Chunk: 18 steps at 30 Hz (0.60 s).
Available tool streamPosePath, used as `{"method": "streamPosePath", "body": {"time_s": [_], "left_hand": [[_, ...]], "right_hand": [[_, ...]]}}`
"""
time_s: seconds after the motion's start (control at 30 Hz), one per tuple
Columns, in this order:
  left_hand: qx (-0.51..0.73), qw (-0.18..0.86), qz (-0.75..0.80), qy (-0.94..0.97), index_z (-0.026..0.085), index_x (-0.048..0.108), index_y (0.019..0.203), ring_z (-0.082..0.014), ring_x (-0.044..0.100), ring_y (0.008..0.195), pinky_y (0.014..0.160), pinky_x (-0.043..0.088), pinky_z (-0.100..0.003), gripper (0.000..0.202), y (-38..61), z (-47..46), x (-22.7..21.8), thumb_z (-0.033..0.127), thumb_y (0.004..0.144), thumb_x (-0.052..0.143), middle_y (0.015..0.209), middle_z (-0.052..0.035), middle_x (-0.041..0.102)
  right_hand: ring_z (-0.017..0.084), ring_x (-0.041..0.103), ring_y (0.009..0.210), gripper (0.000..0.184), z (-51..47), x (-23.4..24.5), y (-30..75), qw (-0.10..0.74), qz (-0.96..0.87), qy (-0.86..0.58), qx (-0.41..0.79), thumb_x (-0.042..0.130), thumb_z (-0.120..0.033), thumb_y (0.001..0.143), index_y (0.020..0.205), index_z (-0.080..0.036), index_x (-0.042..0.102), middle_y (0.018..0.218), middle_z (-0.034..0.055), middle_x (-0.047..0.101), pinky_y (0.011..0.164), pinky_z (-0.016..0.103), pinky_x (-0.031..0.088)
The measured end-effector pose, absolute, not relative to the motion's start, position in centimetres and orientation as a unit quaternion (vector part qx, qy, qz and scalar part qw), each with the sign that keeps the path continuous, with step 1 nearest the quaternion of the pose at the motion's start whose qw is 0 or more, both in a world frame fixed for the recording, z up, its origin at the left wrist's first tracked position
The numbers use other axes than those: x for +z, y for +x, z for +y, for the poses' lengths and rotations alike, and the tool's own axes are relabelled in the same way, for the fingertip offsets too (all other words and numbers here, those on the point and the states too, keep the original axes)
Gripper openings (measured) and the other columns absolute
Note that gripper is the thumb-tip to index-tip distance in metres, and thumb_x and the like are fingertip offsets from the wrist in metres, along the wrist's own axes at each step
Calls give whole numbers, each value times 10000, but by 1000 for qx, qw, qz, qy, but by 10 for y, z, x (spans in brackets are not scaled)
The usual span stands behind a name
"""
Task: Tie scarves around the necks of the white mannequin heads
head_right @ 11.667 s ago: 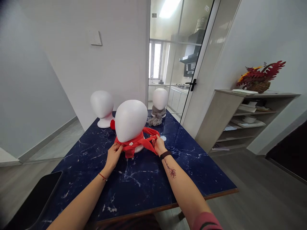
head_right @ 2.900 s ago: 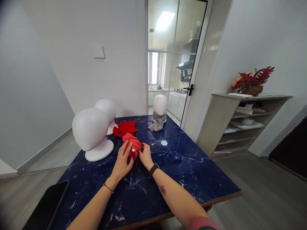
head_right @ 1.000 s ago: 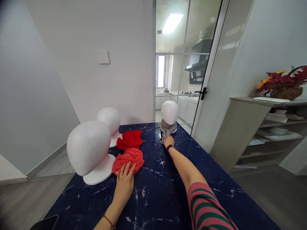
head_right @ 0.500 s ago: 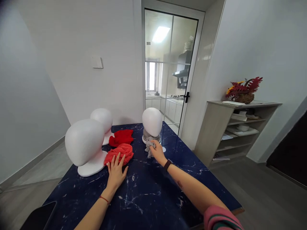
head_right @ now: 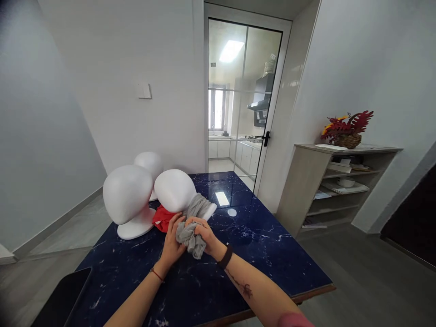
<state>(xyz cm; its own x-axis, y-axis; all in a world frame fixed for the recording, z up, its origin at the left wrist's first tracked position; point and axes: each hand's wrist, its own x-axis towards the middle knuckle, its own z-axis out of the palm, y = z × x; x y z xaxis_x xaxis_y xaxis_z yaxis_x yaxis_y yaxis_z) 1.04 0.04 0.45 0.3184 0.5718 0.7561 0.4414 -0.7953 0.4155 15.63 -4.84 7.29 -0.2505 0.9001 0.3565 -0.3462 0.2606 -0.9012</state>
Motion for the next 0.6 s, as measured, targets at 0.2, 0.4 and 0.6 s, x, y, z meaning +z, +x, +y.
{"method": "streamPosePath", "body": {"time_s": [0.2,0.4,0.6], "left_hand": [[459,53,280,842,184,512,1024,-269,416,1210,1001,386,-479,271,9,0,6,148,757,537,1282,-140,437],[401,44,255,879,193,561,944,-261,400,1219,994,398,-466,165,13,-8,13,165,782,557,1283,-120,478],[314,15,209,926,205,588,1033,-258,352,1286,1024,384,-452,234,19,-14,15,135,815,537,1334,-116,471]], "right_hand": [[83,362,527,275,-55,63,172,424,-589,-267,634,584,-410,686,622,-161,488,602,-17,441,506,212,307],[140,541,718,291,-58,84,222,509,-666,-424,342,516,-441,840,825,-165,608,772,23,603,688,252,414],[216,573,984,451,5,35,249,611,-493,-591,184,416,-530,819,1067,-181,555,1084,115,619,867,355,431]]}}
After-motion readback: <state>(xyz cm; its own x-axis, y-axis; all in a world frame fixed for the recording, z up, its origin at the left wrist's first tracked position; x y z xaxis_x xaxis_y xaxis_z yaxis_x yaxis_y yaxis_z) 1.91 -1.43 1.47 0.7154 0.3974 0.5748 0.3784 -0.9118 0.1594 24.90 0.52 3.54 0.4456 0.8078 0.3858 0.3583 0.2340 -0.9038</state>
